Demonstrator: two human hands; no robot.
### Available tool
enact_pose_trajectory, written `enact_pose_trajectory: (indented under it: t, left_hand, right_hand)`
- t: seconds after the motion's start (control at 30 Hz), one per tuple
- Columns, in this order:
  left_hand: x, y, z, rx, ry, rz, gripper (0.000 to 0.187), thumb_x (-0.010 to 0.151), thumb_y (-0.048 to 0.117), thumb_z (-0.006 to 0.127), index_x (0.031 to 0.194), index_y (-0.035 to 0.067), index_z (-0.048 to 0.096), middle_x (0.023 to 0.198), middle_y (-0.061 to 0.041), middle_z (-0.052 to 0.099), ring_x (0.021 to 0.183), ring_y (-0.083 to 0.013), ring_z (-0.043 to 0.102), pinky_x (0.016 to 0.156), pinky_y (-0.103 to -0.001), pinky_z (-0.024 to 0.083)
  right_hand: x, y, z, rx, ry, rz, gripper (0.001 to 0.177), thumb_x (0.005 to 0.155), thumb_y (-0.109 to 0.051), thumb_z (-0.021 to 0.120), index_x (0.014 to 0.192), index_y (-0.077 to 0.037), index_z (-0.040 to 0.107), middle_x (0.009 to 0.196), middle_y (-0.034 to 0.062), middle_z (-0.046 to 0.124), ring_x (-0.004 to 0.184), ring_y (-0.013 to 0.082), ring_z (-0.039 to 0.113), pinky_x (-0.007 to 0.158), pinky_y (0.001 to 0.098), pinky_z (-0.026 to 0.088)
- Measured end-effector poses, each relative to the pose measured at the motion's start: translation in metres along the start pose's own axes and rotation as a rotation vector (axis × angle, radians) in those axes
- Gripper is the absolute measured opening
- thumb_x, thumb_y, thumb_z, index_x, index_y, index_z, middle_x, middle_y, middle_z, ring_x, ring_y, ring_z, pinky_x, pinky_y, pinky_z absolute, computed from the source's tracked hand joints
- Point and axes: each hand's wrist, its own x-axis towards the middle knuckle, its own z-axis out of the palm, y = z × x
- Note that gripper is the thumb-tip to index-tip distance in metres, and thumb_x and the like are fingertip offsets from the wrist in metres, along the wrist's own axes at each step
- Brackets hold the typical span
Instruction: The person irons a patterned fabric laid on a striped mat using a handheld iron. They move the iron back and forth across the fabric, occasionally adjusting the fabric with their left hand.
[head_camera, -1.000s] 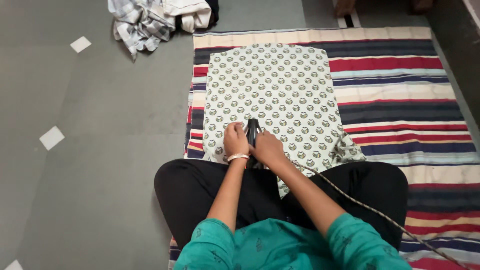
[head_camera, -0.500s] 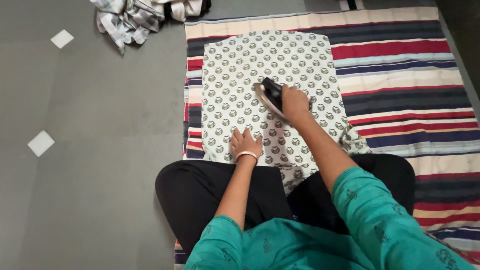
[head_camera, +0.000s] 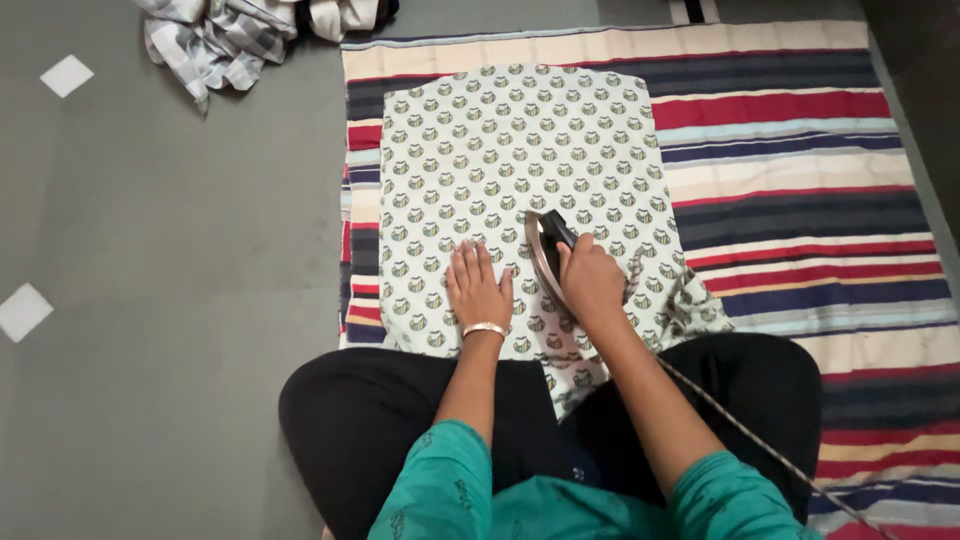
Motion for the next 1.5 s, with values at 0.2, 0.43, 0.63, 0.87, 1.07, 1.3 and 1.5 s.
enact_pose_trajectory:
  t: [0.2,0.43,0.63,0.87,1.07,1.3,1.5]
  left_hand:
    - [0.0,0.004,-0.011,0.022,-0.037,0.016,0.076,0.1,0.051,0.047,0.158,0.005,0.033,0.165,-0.016,0.032,0.152,-0.0312,0.027,0.123,-0.053,0.015]
    - [0.005,0.009,-0.023,0.053,-0.114,-0.006,0.075,0.099,0.051,0.045,0.158,0.007,0.031,0.164,-0.016,0.03,0.152,-0.0318,0.025,0.122,-0.053,0.014]
    - [0.007,0.009,-0.025,0.064,-0.14,-0.013,0.071,0.1,0.048,0.041,0.159,0.008,0.031,0.165,-0.015,0.029,0.152,-0.031,0.024,0.121,-0.053,0.014]
    - [0.008,0.009,-0.023,0.07,-0.138,-0.016,0.07,0.1,0.047,0.042,0.158,0.009,0.032,0.164,-0.015,0.029,0.152,-0.0311,0.024,0.121,-0.053,0.014]
    - [0.008,0.009,-0.024,0.078,-0.149,-0.014,0.07,0.1,0.048,0.042,0.158,0.008,0.032,0.164,-0.016,0.03,0.152,-0.0311,0.024,0.121,-0.053,0.014]
    - [0.006,0.007,-0.021,0.05,-0.131,-0.011,0.071,0.101,0.049,0.042,0.158,0.008,0.032,0.164,-0.016,0.03,0.153,-0.0314,0.024,0.122,-0.053,0.014]
    - [0.005,0.006,-0.02,0.047,-0.123,-0.007,0.07,0.101,0.048,0.042,0.158,0.009,0.033,0.165,-0.015,0.031,0.153,-0.0302,0.025,0.122,-0.053,0.015]
  right_hand:
    - [0.069,-0.009,0.018,0.116,-0.083,0.061,0.037,0.107,-0.035,0.049,0.106,0.002,0.054,0.089,0.0279,0.069,0.081,0.0481,0.069,0.072,0.0561,0.055]
    - [0.186,-0.015,0.053,0.158,-0.066,0.035,0.037,0.105,-0.035,0.051,0.111,0.001,0.053,0.097,0.0286,0.068,0.086,0.0489,0.068,0.075,0.0568,0.054]
    - [0.277,-0.007,0.078,0.14,-0.089,0.041,0.039,0.107,-0.037,0.049,0.117,0.001,0.053,0.103,0.0283,0.07,0.096,0.0484,0.069,0.083,0.0564,0.053]
    - [0.339,0.026,0.082,0.084,-0.139,0.109,0.044,0.108,-0.041,0.045,0.123,0.0,0.051,0.11,0.0285,0.07,0.104,0.0469,0.067,0.091,0.0551,0.05]
    - [0.34,0.078,0.07,0.014,-0.147,0.223,0.047,0.11,-0.041,0.044,0.13,0.002,0.047,0.113,0.0297,0.069,0.107,0.0467,0.067,0.09,0.0535,0.052]
    - [0.321,0.138,0.055,-0.002,-0.068,0.32,0.046,0.11,-0.04,0.043,0.128,0.002,0.048,0.112,0.0286,0.069,0.105,0.0468,0.067,0.088,0.0553,0.052]
    - [0.27,0.161,0.036,-0.029,-0.01,0.352,0.047,0.109,-0.041,0.044,0.126,0.003,0.047,0.106,0.0301,0.069,0.099,0.0488,0.067,0.084,0.0564,0.052]
